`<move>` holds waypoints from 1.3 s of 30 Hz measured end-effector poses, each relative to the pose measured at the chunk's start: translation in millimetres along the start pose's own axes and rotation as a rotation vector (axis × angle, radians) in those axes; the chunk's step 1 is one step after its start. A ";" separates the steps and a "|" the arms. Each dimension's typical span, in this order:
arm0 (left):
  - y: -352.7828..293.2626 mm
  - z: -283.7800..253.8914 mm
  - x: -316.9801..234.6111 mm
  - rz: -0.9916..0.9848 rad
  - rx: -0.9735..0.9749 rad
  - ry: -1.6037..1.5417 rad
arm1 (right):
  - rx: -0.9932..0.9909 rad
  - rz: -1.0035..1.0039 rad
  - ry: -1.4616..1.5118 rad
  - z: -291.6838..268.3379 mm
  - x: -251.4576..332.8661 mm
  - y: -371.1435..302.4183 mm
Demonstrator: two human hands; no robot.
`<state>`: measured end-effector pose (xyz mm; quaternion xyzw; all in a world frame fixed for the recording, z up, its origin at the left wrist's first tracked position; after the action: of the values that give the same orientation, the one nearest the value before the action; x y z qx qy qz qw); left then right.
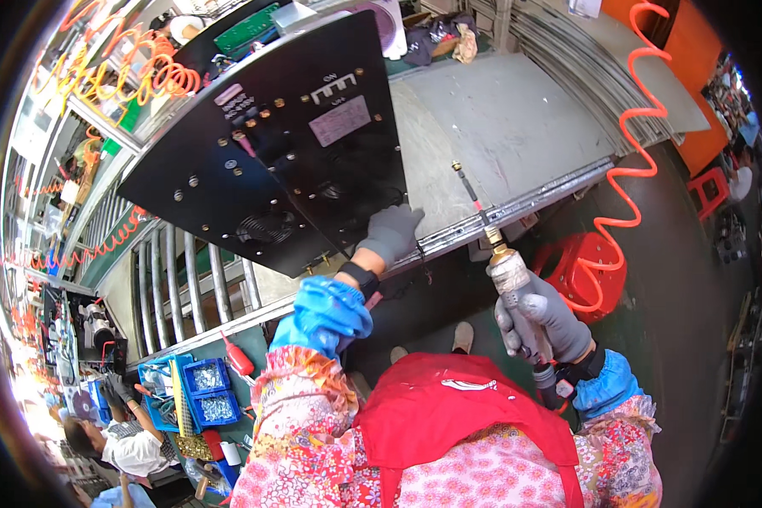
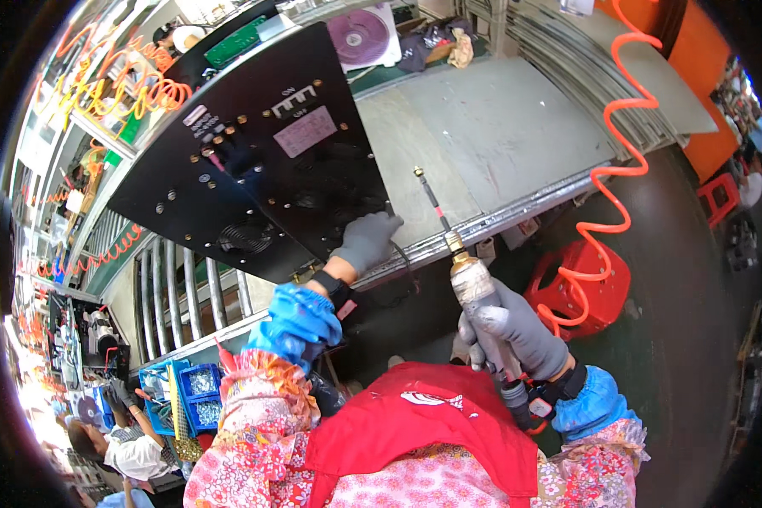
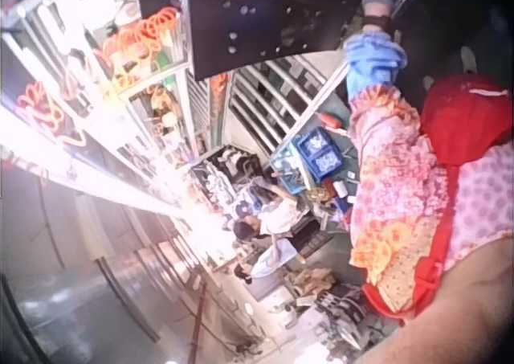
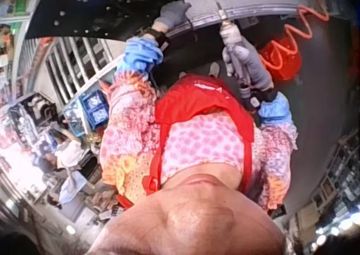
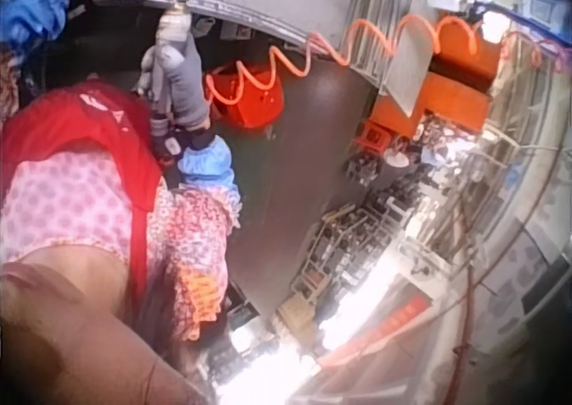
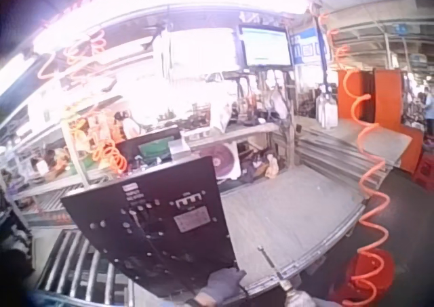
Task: Assembling the internal and external components of a large power inverter on a factory production line.
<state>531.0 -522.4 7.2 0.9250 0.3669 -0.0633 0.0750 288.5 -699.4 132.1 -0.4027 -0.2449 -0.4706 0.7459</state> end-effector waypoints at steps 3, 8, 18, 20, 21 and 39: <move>18.2 69.3 -9.8 0.136 0.212 0.260 | -0.080 -0.008 0.061 -14.4 -4.6 -6.1; 36.0 112.8 -20.2 0.081 0.463 0.427 | -0.143 -0.039 0.113 -38.1 -12.5 -15.6; 33.0 -123.0 -53.1 -0.147 -0.311 -0.178 | -0.176 -0.292 0.081 -55.7 33.9 -8.2; 13.4 -158.1 -48.9 -0.158 -0.542 -0.290 | -0.089 -0.332 0.092 -42.6 43.5 5.2; 3.2 -170.4 -46.1 -0.124 -0.632 -0.315 | -0.060 -0.318 0.064 -34.3 45.8 11.6; -103.6 -190.9 6.4 -0.410 -0.737 -1.536 | 0.431 0.124 -0.351 119.7 45.8 63.8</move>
<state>476.2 -408.2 183.8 0.4590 0.3712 -0.5585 0.5827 367.5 -608.2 209.0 -0.3244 -0.4397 -0.2841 0.7879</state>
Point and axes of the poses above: each hand's wrist, its own y-axis towards the middle knuckle, its own z-axis out of the palm, x = y × z, the point moved 3 cm from there along y, towards the middle knuckle
